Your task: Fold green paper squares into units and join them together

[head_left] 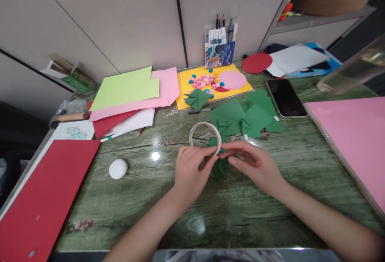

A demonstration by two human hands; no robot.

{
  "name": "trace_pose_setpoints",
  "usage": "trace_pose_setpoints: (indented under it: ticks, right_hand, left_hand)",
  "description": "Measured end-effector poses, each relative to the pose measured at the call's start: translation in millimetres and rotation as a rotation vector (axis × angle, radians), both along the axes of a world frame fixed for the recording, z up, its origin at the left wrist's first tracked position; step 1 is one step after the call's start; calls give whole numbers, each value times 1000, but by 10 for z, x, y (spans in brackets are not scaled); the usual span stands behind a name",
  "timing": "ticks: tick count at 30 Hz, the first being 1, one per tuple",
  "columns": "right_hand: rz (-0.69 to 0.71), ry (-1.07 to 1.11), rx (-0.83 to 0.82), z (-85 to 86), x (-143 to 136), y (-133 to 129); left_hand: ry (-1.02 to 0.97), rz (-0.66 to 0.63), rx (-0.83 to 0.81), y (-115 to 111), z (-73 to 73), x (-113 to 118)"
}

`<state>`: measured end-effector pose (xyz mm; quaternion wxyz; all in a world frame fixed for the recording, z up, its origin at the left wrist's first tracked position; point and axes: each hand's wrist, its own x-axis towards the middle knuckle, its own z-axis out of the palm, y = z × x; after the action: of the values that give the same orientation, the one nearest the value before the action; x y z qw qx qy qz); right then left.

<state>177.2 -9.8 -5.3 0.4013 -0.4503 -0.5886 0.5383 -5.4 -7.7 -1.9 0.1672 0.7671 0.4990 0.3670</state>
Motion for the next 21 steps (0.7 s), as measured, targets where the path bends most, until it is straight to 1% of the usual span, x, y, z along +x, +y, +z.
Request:
trace_pose_setpoints:
  ticks: [2,6,12,17,21]
  right_hand:
    - [19,22,-7,2,-2,8]
    - [69,-10,68,11,-10,15]
    - [-8,70,27,-15,-11,14]
    - [44,85,67,-22,-14,24]
    - [4,82,87,-28,-19,21]
  left_hand:
    - [3,-3,0,6,3,0]
    - [-2,-2,-12,8,-1,-12]
    - [-28,-3,24,6,4,-15]
    - [-20,0,34,9,0,-3]
    - [-15,-4,26,10,-3,-8]
